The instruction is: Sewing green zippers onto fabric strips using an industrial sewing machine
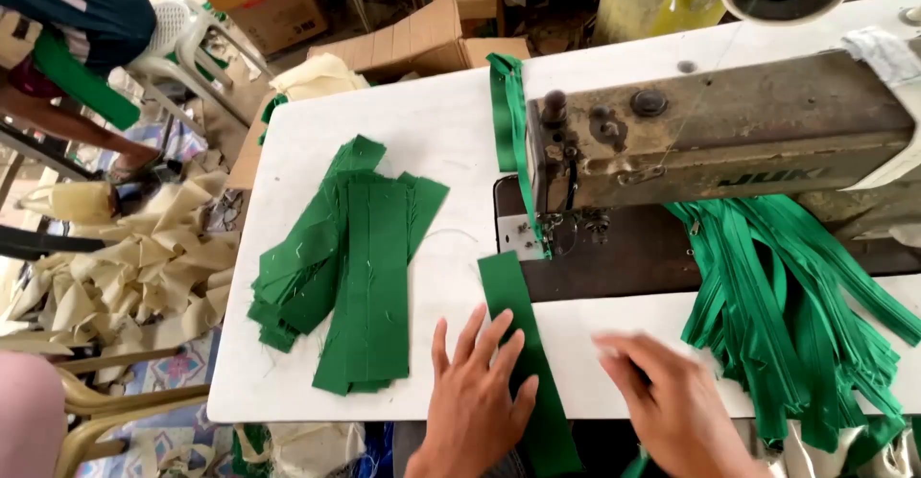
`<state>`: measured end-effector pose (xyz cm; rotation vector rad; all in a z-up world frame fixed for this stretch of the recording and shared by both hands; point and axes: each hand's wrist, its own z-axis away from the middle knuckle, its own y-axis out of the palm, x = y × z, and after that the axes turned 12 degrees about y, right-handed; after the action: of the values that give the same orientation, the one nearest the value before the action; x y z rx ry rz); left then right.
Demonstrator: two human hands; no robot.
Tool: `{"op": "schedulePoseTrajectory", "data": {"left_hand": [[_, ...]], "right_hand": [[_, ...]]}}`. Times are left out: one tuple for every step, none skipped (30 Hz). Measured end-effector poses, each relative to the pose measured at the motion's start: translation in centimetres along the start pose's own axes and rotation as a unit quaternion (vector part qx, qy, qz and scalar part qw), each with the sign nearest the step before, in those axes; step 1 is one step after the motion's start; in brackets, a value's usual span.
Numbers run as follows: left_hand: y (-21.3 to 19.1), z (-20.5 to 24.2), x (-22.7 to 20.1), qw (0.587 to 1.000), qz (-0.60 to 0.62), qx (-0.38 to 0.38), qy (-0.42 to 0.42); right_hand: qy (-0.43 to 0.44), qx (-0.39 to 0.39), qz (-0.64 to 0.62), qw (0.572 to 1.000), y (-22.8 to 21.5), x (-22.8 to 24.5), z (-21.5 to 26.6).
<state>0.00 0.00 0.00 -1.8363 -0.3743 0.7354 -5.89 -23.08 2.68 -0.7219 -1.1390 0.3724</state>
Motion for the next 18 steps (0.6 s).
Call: {"op": "schedulePoseTrajectory", "data": {"left_hand": [[0.0,-0.6,0.5,1.0,0.0,-0.001,-0.001],[0.1,-1.2,1.0,0.999,0.019,-0.037,0.013],[0.0,-2.0,1.5,0.996,0.036,-0.074,0.029],[0.0,-2.7,2.0,0.996,0.035,-0.075,0.031],[0.1,-3.4,2.6,0.993,0.027,-0.101,0.045],[0.1,-4.2,3.1,0.99,0.019,-0.127,0.06],[0.1,-4.5,3.3,0.99,0.018,-0.129,0.062],[0.2,-4.7,3.4,0.99,0.01,-0.129,0.064],[0.3,-4.6,3.5,0.99,0.002,-0.126,0.061],[0.6,-3.8,3.3,0.99,0.0,-0.128,0.059],[0.9,-3.3,3.1,0.993,-0.025,-0.114,0.026],[1.2,-2.8,2.9,0.994,-0.051,-0.101,-0.008],[1.8,-1.9,2.7,0.993,-0.051,-0.102,-0.002],[2.4,-0.9,2.6,0.99,-0.061,-0.128,-0.003],[3.0,0.3,2.5,0.985,-0.072,-0.154,-0.009],[3.3,0.7,2.4,0.985,-0.073,-0.156,-0.009],[3.7,1.2,2.1,0.98,-0.084,-0.182,0.019],[4.2,1.7,1.8,0.972,-0.096,-0.207,0.047]], "right_hand": [[-0.001,0.001,0.001,1.0,0.4,0.8,-1.6],[-0.034,0.017,0.086,0.996,0.8,1.6,-3.2],[-0.066,0.031,0.17,0.983,1.2,2.5,-4.8],[-0.067,0.029,0.17,0.983,1.7,3.0,-5.9],[-0.063,0.019,0.268,0.961,2.1,3.6,-7.0],[-0.057,0.009,0.362,0.93,2.6,4.1,-8.2],[-0.059,0.005,0.363,0.93,2.9,4.4,-8.4],[-0.052,0.011,0.383,0.922,3.3,4.8,-8.6],[-0.048,0.021,0.404,0.913,4.0,5.1,-8.6],[-0.051,0.021,0.404,0.913,4.1,6.3,-8.2],[-0.07,0.093,0.367,0.923,4.0,7.5,-7.8],[-0.089,0.163,0.327,0.927,3.9,8.6,-7.5],[-0.087,0.159,0.326,0.928,3.7,8.3,-7.3],[-0.07,0.162,0.308,0.935,3.5,8.1,-7.1],[-0.058,0.169,0.29,0.94,3.5,7.9,-6.8],[-0.059,0.168,0.29,0.94,3.3,6.4,-6.5],[-0.024,0.147,0.246,0.958,3.1,4.7,-6.0],[0.011,0.125,0.201,0.972,2.9,3.0,-5.5]]}}
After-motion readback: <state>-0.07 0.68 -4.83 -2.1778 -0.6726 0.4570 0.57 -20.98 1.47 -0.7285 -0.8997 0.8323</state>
